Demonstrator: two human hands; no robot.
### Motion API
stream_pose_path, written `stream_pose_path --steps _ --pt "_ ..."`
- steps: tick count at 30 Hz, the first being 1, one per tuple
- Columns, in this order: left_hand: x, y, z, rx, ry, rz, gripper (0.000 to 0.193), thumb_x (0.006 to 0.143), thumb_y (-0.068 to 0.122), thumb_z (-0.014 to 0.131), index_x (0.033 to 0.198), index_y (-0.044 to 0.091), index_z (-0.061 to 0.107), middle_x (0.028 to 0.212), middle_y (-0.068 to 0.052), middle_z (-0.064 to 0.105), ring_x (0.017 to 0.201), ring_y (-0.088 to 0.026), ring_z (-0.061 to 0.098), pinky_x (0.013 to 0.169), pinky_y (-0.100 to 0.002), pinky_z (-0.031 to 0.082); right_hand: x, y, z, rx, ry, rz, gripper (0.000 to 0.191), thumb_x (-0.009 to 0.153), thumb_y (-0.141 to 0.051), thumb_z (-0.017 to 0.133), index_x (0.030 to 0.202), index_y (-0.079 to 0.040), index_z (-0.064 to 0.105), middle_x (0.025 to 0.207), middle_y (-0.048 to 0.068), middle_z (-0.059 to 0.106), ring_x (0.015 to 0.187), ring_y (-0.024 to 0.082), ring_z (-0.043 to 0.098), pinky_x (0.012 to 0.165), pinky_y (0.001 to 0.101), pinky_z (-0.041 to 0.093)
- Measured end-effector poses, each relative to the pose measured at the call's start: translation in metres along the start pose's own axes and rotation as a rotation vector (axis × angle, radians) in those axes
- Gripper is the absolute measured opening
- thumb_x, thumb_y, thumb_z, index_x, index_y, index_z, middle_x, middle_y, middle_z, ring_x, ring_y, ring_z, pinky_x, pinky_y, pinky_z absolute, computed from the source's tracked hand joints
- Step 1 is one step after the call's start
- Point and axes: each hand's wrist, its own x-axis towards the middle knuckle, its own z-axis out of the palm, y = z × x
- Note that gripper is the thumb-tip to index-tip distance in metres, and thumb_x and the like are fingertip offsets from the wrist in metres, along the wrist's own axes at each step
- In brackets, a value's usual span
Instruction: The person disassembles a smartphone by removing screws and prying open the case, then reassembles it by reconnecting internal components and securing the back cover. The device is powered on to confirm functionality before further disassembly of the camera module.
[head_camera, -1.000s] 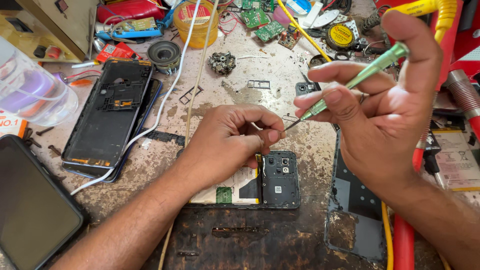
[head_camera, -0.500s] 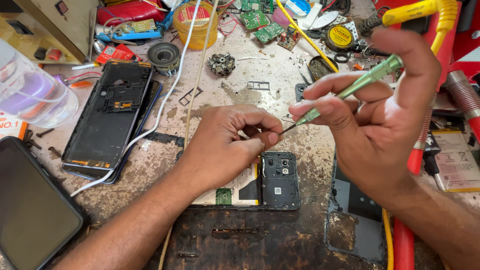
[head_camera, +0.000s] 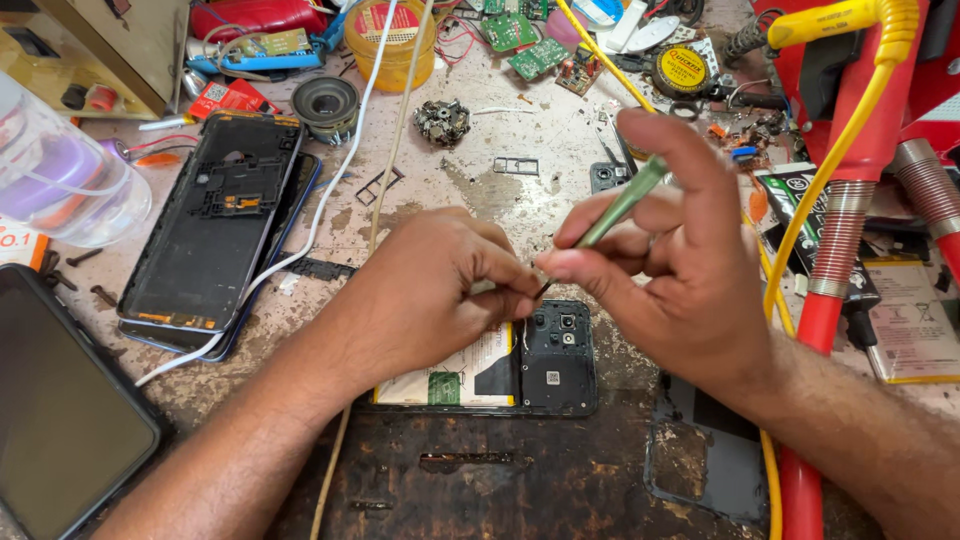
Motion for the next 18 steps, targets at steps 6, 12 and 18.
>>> stream_pose_path --steps 6,12,18 --pt "-0.0019 0.001 0.0002 -0.078 -0.07 -0.123 0.019 0.077 -0.002 0.072 0.088 0.011 0.081 0.082 -0.006 0.075 0.072 -0.018 0.071 0.063 -0.033 0.055 -0.004 0.0069 0.0066 0.06 -0.032 -0.024 0.084 0.1 0.006 0.073 0.161 -0.009 0.017 0.116 0.016 0.07 0.106 0.017 0.072 0.095 0.0322 0.066" --pt "0.0012 -0.0009 0.0002 -0.112 -0.088 -0.204 0.029 0.072 -0.009 0.065 0.088 0.01 0.081 0.078 -0.007 0.077 0.065 -0.018 0.071 0.061 -0.034 0.055 0.0 0.0034 0.0059 -0.121 -0.061 -0.104 0.079 0.1 0.003 0.073 0.157 -0.006 0.019 0.113 0.016 0.073 0.107 0.018 0.076 0.088 0.0308 0.068" --pt "0.0024 -0.0031 0.001 -0.078 -0.093 -0.23 0.026 0.07 -0.006 0.068 0.085 0.01 0.081 0.07 -0.009 0.074 0.059 -0.02 0.068 0.057 -0.036 0.053 0.0005 0.0 0.007 -0.273 -0.055 -0.239 0.071 0.099 -0.004 0.076 0.151 -0.004 0.029 0.105 0.011 0.075 0.098 0.016 0.078 0.087 0.03 0.066"
